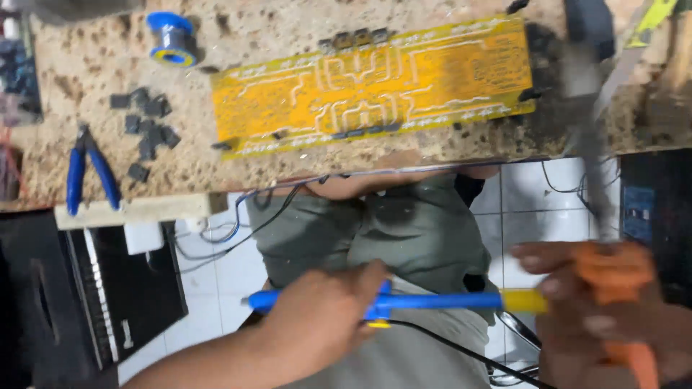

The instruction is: Desoldering electronic components from a printed circuit board using a soldering iron and a desoldering pump.

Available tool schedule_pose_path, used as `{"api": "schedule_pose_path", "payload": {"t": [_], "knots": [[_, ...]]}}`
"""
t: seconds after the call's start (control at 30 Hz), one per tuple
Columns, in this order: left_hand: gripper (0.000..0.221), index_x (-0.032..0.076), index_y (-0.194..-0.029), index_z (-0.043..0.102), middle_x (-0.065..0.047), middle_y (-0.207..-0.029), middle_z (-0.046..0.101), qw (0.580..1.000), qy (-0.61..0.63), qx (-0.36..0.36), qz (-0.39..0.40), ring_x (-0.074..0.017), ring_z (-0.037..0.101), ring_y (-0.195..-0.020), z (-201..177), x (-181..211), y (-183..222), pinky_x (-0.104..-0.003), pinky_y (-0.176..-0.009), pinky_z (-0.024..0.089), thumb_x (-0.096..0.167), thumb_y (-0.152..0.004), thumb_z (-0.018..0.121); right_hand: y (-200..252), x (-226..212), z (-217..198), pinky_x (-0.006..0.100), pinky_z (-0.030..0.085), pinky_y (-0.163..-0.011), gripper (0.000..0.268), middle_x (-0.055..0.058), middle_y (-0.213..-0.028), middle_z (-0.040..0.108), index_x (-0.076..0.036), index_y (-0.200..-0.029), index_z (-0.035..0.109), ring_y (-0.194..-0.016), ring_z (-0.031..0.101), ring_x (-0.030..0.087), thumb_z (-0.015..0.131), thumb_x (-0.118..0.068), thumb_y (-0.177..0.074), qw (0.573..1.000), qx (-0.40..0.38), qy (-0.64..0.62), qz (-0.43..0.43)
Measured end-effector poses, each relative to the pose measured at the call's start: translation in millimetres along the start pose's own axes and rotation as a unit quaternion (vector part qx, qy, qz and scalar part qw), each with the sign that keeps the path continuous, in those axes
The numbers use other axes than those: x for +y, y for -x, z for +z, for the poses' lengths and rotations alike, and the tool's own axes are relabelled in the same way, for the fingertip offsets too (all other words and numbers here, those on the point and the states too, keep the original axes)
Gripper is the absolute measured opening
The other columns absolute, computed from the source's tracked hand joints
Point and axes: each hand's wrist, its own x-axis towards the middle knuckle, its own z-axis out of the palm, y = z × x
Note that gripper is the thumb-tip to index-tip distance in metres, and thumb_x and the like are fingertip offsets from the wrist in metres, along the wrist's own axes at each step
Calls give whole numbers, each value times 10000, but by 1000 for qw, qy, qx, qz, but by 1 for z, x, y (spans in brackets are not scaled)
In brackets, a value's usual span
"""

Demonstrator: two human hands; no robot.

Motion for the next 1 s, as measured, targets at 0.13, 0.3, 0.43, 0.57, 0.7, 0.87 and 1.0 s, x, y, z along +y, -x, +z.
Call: {"api": "schedule_pose_path", "payload": {"t": [0.13, 0.3, 0.43, 0.57, 0.7, 0.87, 1.0], "knots": [[385, 99, -1067, 479, -113, -810, 698, 993, -112, 11, 35, -442, 689, -600, 3, 21, 2, -599, -417, 502, 118, -777, 732, -38, -36, -21, 347, 474, -256, 353, 374, -1391, 640, 177, -1144, 695, -317, 595, 218, 707, -28, -857, 802, -181, -234, 519], [170, 93, -950, 540, -98, -704, 686, 984, -124, 115, 62, -429, 671, -507, 25, 47, 0, -569, -324, 464, 62, -813, 636, -13, 18, -64, 520, 712, -1170, 570, -68, -1235, 557, -311, -1263, 473, -1237, 703, 244, 739, -506, -798, 908, -407, 99, 26], [45, 163, -859, 601, -67, -647, 658, 946, -109, 304, 23, -333, 606, -459, 66, 78, -16, -519, -385, 394, 152, -890, 631, 18, 26, -21, 615, 566, -1316, 264, -5, -1179, 568, -224, -1106, 580, -1333, 587, 343, 481, -468, -1081, 942, -328, 69, 4], [85, 115, -888, 553, -148, -834, 730, 938, -69, 324, 106, -388, 667, -673, 106, 91, -44, -597, -448, 275, 150, -903, 630, -15, 3, -14, 574, 540, -1106, 925, 240, -1141, 656, 107, -1457, 553, -1183, 667, 428, 581, -211, -589, 826, -210, 136, 505], [107, 152, -860, 719, 26, -789, 679, 921, -91, 371, 77, -322, 677, -634, 109, 88, -55, -538, -453, 316, 191, -943, 664, 22, 2, 21, 538, 520, -1408, 401, 30, -1395, 524, -183, -1170, 552, -1608, 554, 460, 605, -562, -1051, 947, -302, 27, 102], [761, 175, -1141, 771, -276, -1192, 715, 952, 229, -95, -181, -475, 660, -1152, -33, 83, -5, -459, -919, 543, 539, -922, 140, 45, -16, 0, 603, 559, -1300, 303, 284, -1304, 488, 96, -1253, 400, -1289, 572, 438, 403, -203, -1204, 960, -182, 202, -59], [569, 160, -1172, 597, -41, -1132, 701, 899, 151, 379, 156, -318, 742, -1028, 14, 7, -23, -430, -783, 554, -16, -653, 750, 18, 77, -136, 541, 498, -1307, 401, 218, -1363, 544, 32, -1314, 469, -1366, 562, 386, 467, -300, -1090, 934, -313, 166, -46]]}}
